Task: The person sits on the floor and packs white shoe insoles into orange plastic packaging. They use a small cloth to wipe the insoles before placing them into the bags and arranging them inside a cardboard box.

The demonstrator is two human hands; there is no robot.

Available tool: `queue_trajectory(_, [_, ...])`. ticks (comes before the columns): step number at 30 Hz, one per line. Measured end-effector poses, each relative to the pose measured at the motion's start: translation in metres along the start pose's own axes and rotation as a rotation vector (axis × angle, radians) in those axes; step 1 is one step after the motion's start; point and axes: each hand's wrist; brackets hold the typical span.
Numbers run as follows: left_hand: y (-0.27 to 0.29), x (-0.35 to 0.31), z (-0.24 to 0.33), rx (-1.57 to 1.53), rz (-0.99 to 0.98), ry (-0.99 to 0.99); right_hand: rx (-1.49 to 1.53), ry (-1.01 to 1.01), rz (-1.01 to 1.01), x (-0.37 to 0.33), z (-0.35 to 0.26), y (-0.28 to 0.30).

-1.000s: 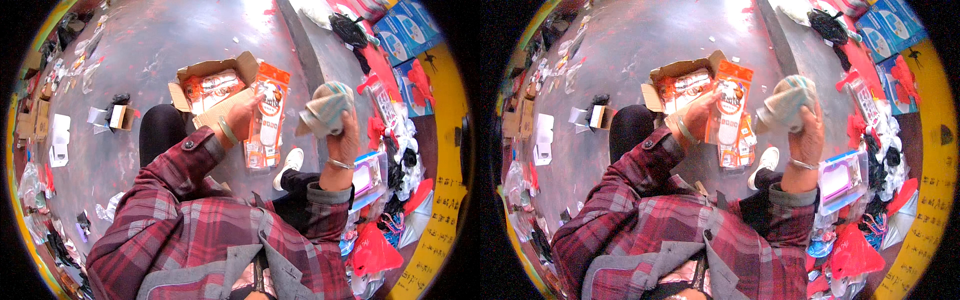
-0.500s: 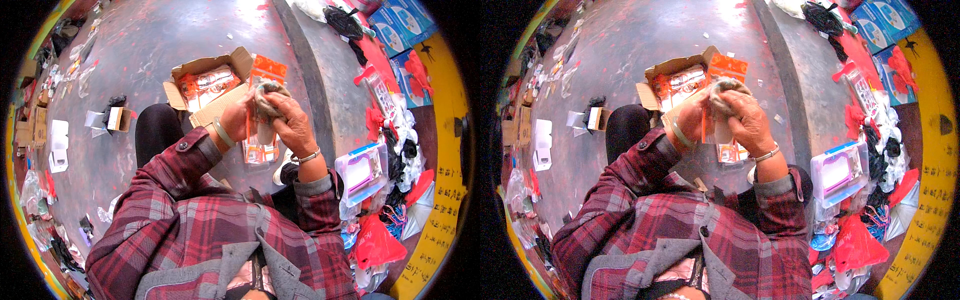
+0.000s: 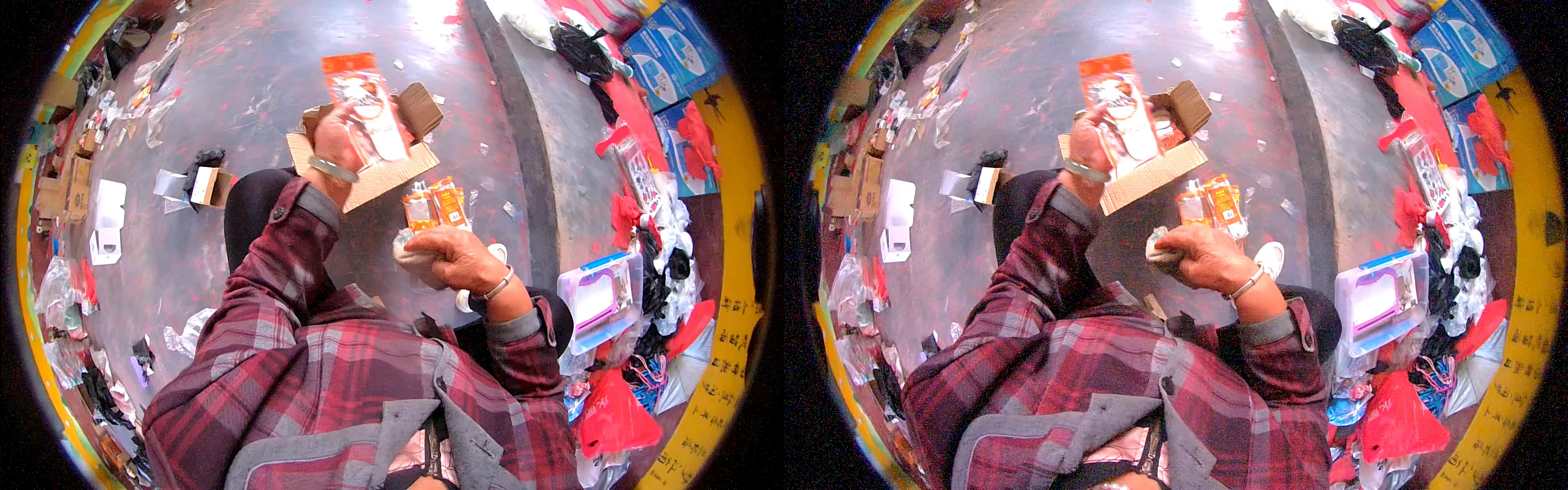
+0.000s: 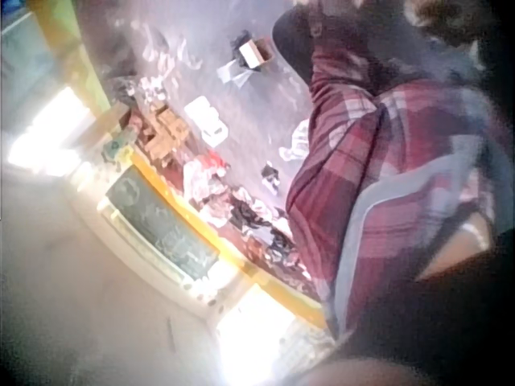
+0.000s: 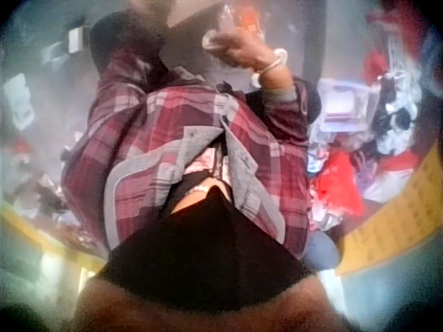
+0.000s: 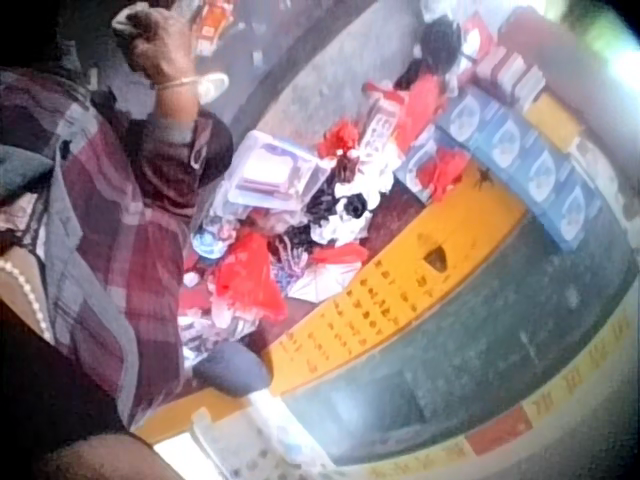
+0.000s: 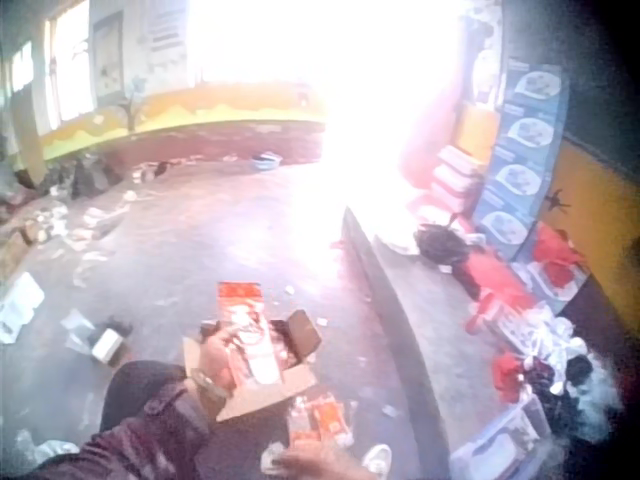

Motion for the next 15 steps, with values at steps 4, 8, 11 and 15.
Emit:
queue_trajectory(4, [0.057,0.030,0.040,0.398,0.260,-0.445,-0.022,-0.043,0.022,-0.004,-0.004,0.004])
queue_trajectory(8, [0.131,0.054,0.047,1.082,0.258,-0.600,-0.065,-0.006,0.046,0.001,-0.005,0.005])
queue_trajectory(11, [0.172,0.060,0.030,1.587,0.062,-0.761,-0.074,-0.002,0.015,0.005,-0.011,0.003])
queue_trajectory(15, [0.203,0.064,-0.005,1.795,0.012,-0.526,-0.091,-0.019,-0.017,0.011,-0.011,0.001])
Point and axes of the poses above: each hand's wrist, its own x-axis towards the middle knuckle, its own y-axis out of the back of the hand, z = x × y, and after that the axes turned 15 degrees about -y, right-handed
